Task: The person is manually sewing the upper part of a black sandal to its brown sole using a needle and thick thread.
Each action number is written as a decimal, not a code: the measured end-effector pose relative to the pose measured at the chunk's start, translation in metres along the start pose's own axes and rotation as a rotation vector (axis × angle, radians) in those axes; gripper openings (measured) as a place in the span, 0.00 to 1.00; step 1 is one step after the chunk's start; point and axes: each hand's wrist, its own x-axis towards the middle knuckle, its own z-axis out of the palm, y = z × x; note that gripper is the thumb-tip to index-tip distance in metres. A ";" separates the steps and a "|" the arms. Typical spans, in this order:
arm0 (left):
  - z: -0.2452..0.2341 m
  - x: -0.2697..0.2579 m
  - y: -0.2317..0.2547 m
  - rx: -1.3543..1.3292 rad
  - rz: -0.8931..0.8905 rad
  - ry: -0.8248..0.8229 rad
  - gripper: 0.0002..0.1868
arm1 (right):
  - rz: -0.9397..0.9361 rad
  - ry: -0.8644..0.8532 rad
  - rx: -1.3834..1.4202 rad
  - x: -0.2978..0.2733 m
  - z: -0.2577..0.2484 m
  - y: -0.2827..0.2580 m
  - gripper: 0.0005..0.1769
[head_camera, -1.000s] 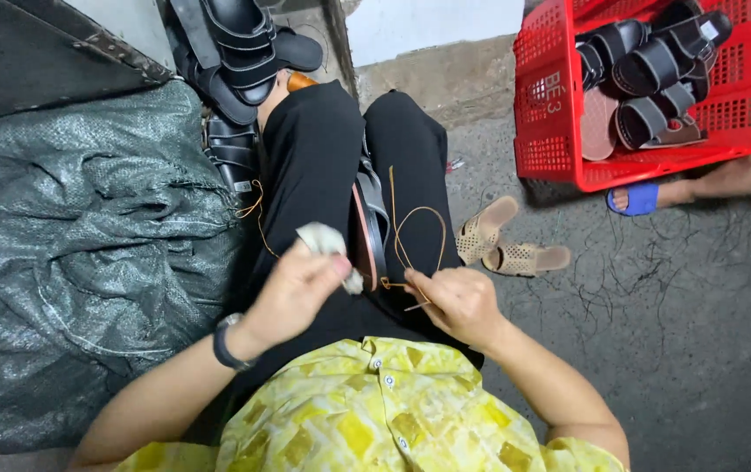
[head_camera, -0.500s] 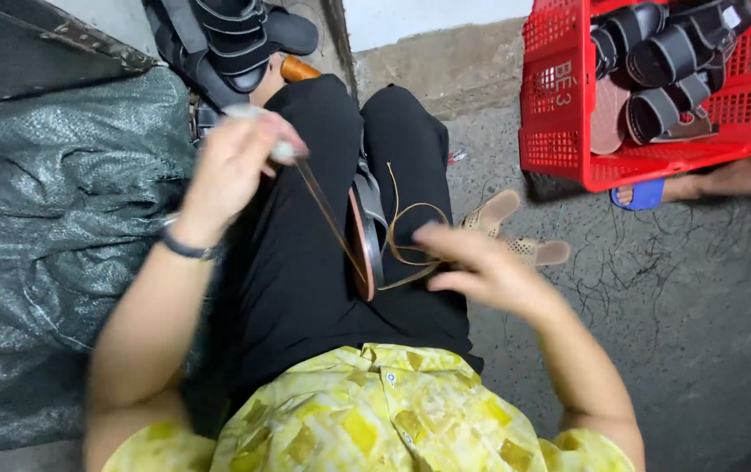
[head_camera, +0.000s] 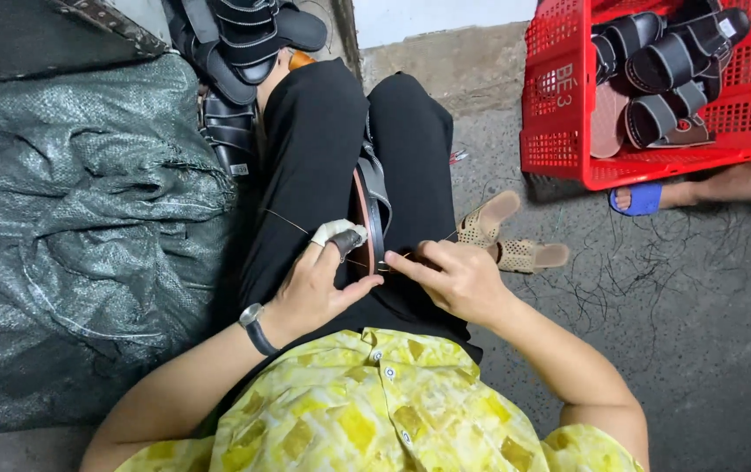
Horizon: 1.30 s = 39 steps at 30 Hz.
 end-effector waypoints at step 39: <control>0.022 -0.007 0.004 -0.786 -0.522 -0.161 0.13 | 0.195 0.135 0.036 -0.023 0.019 -0.021 0.15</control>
